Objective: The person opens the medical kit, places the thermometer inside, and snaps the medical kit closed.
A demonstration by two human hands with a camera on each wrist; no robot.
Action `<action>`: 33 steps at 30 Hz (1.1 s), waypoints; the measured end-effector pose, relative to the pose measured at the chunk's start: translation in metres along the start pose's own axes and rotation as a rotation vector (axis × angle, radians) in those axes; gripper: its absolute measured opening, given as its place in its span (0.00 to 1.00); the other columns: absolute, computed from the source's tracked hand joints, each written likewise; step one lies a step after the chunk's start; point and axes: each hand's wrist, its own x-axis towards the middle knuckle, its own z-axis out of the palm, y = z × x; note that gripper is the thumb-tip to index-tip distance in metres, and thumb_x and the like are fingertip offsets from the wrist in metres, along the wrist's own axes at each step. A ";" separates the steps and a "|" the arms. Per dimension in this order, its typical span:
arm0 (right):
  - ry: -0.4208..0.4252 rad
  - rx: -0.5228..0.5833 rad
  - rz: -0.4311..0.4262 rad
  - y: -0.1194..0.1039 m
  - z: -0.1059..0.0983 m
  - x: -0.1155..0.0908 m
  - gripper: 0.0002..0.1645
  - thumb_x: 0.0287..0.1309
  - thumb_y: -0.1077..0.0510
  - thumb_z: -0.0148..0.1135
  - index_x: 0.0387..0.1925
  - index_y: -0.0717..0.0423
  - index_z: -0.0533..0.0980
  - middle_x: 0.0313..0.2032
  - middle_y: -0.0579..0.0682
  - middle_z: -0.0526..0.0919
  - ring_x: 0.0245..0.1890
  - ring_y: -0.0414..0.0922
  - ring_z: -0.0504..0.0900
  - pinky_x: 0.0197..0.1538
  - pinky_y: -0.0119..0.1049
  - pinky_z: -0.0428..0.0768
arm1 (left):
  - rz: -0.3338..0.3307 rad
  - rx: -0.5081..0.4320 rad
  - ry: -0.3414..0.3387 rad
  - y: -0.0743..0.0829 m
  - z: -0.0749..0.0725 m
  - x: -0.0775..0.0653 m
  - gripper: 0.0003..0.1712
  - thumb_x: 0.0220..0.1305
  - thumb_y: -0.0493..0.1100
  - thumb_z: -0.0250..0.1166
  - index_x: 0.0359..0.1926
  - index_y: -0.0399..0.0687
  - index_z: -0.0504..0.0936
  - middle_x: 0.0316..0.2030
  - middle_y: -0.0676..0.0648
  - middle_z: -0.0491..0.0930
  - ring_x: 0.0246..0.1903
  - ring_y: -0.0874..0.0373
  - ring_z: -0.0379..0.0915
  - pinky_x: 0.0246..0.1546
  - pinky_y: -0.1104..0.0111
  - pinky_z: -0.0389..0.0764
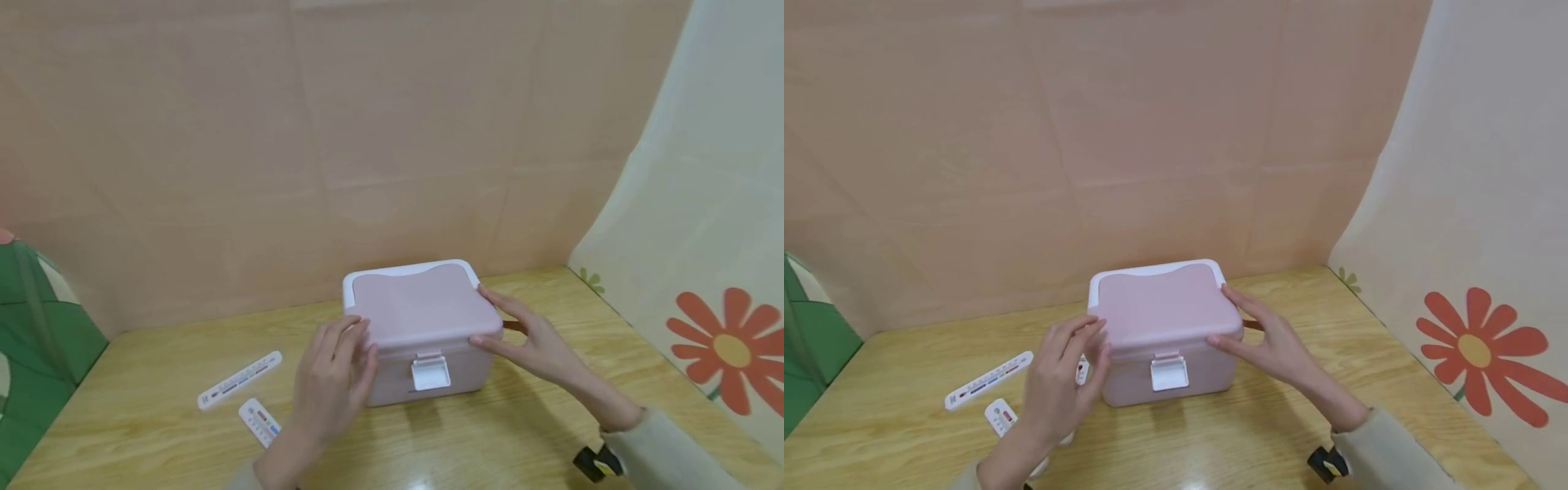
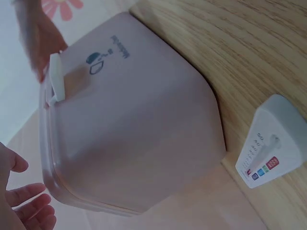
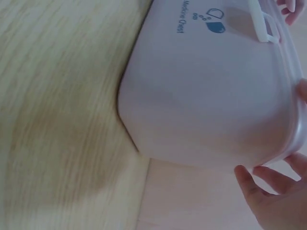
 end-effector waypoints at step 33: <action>0.063 0.067 0.122 0.003 -0.003 -0.016 0.35 0.56 0.53 0.69 0.65 0.43 0.69 0.63 0.54 0.72 0.50 0.59 0.82 0.38 0.31 0.82 | -0.410 0.034 -0.261 -0.011 -0.004 -0.018 0.46 0.48 0.62 0.72 0.59 0.32 0.74 0.52 0.35 0.79 0.50 0.41 0.79 0.47 0.53 0.81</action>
